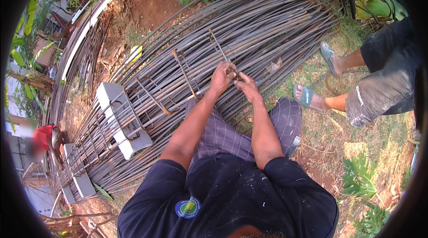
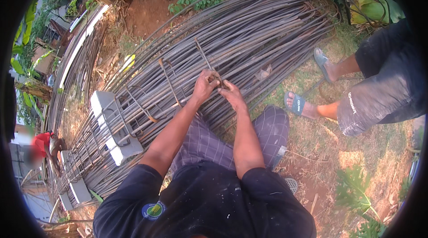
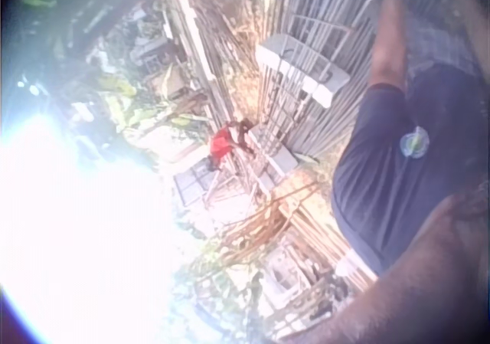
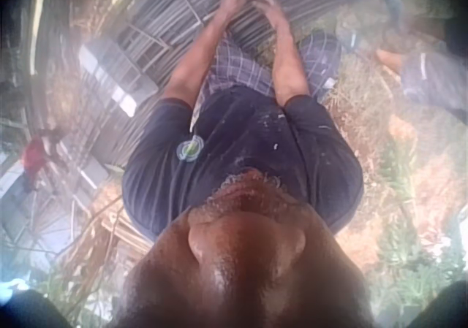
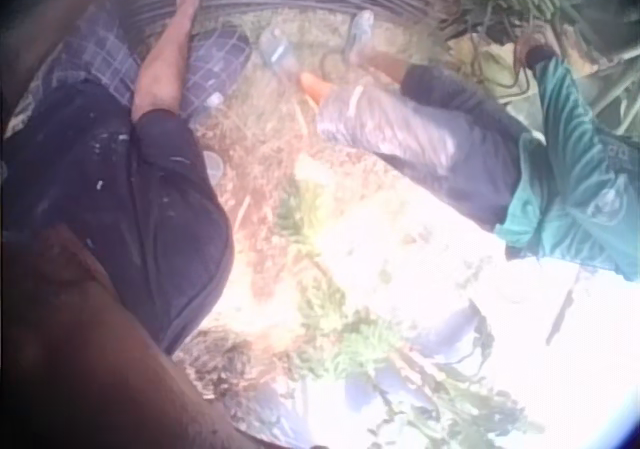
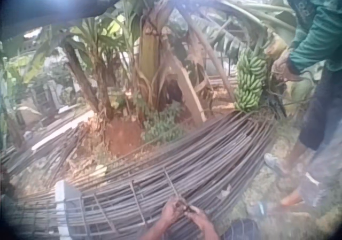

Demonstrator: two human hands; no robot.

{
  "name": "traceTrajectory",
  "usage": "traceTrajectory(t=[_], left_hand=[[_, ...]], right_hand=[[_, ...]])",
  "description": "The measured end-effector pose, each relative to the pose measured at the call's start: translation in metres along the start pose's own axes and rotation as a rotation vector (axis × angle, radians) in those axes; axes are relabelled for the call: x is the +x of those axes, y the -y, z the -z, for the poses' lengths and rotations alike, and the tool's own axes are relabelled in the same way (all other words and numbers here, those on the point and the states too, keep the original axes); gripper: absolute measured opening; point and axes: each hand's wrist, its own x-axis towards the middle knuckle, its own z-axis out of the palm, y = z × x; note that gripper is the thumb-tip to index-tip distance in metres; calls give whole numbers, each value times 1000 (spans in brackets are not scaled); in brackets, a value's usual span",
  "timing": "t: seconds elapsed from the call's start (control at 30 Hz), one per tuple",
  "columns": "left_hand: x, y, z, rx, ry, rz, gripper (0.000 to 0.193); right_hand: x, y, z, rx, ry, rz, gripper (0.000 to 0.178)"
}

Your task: The person places metal stirrups onto a long rebar mat and secures them with wire ties. They move along the mat, positioning each stirrup and twisting the wire to fasten it in place.

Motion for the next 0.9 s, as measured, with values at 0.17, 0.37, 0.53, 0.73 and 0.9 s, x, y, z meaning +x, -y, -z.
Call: traceTrajectory(t=[0.17, 0.37, 0.53, 0.73, 0.9], left_hand=[[9, -20, -8, -267, -32, 235, 23], [40, 5, 7, 152, -187, -228, 29], [18, -49, 0, 53, -26, -11, 31], [-85, -30, -26, -236, -160, 130, 34], [-95, -11, -47, -1038, -391, 577, 32]], right_hand=[[4, -8, -1, -64, -105, 97, 72], [-13, 13, -26, -2, -71, 16, 66], [-5, -1, -14, -285, -163, 255, 47], [-23, 8, -29, -768, -314, 469, 24], [-32, 17, -36, -856, -433, 476, 27]])
